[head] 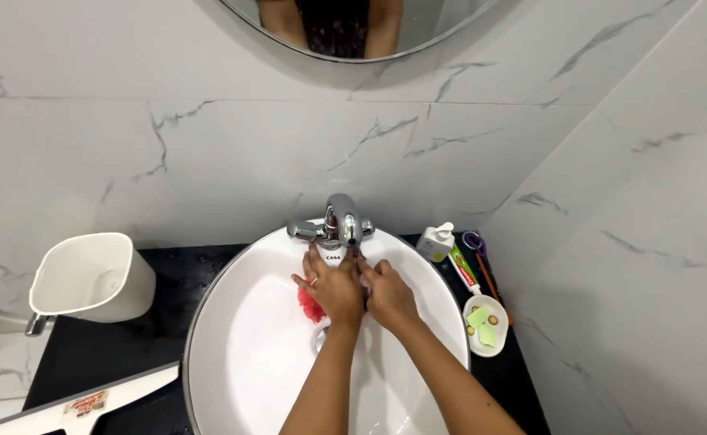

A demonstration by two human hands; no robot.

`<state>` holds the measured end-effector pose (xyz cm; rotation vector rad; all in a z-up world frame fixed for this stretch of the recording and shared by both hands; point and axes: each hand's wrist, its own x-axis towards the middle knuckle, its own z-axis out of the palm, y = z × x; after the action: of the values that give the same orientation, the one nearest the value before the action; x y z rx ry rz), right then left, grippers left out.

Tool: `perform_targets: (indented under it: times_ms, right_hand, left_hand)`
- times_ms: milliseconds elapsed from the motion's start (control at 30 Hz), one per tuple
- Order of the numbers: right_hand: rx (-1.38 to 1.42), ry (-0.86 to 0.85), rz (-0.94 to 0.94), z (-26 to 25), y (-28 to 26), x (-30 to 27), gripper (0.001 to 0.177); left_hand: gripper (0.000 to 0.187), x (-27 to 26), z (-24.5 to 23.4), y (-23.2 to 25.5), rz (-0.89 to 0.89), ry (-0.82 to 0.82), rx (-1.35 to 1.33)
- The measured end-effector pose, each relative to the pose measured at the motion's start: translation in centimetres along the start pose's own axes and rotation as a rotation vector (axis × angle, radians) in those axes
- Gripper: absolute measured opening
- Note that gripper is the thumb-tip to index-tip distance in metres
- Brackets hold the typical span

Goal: Scrubbing a bathroom sink with a sponge and kemudian washing hands.

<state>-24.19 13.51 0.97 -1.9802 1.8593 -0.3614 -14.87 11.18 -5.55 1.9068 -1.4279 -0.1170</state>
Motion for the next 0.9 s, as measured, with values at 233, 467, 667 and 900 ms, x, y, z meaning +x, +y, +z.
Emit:
perform_targets:
  times_ms: [233, 467, 667, 900]
  right_hand:
    - [-0.297, -0.108, -0.132, 2.1, 0.9, 3.8, 0.061]
    - [-0.364, -0.036, -0.199, 2.3, 1.0, 5.1, 0.047]
    - [-0.344, -0.16, -0.077, 5.1, 4.5, 9.0, 0.027]
    - [-0.192, -0.144, -0.151, 0.1, 0.5, 4.4, 0.056]
  left_hand:
    - [0.031, -1.6, -0.3, -2.6, -0.025, 0.117, -0.14]
    - [0.025, -1.1, -2.6, -5.8, 0.18, 0.051, -0.086]
    - [0.037, 2.9, -4.9, -6.7, 0.25, -0.006, -0.033]
    - [0.034, 2.3, -5.7, -6.1, 0.281, -0.082, -0.083]
